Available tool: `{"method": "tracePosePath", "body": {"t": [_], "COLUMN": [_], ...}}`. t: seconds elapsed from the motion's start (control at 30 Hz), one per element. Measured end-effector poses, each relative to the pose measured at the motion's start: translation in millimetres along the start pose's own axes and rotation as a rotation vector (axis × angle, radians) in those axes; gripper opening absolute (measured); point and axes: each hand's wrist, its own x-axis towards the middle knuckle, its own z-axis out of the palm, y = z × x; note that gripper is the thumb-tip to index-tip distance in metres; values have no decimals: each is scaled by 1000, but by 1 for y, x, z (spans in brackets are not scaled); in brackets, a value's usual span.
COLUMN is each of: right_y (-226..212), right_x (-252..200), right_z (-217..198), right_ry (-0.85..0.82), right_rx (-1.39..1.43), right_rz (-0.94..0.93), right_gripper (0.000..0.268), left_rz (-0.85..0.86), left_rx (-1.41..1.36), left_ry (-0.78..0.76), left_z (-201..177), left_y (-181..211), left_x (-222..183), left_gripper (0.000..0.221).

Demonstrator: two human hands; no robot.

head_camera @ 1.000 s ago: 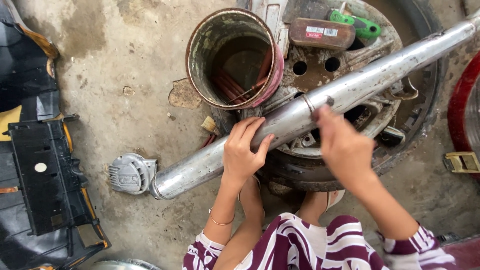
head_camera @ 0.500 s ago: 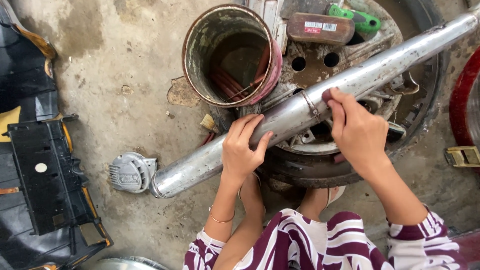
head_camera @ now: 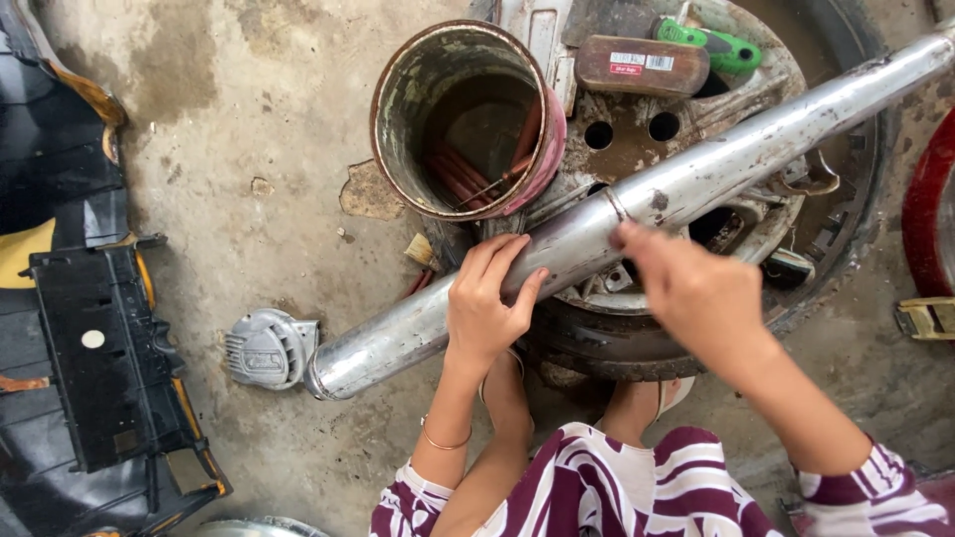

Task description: The person scrubs a long silver metal pipe with a small reddish abrasive pad. The pipe is resting on a tire, and the person holds it steady with their left hand while scrubbing with their right hand.

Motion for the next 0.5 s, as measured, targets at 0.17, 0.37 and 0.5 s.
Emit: {"method": "tracePosePath", "body": {"t": [0.17,0.37,0.5], "right_y": [1,17,-19], "right_x": [-4,-7,-6], "right_z": [6,16,-4], "right_ry": [183,190,170], "right_rx": [-245,-230,-282], "right_rz": [15,35,-47], "right_gripper": [17,18,14], "left_rz": [5,10,17], "left_rx": [0,-2,1], "left_ry": [12,14,20], "left_z": [2,3,2], "left_y": [-2,-3,-3], "left_x": [-1,0,-1], "left_gripper": [34,34,34]}}
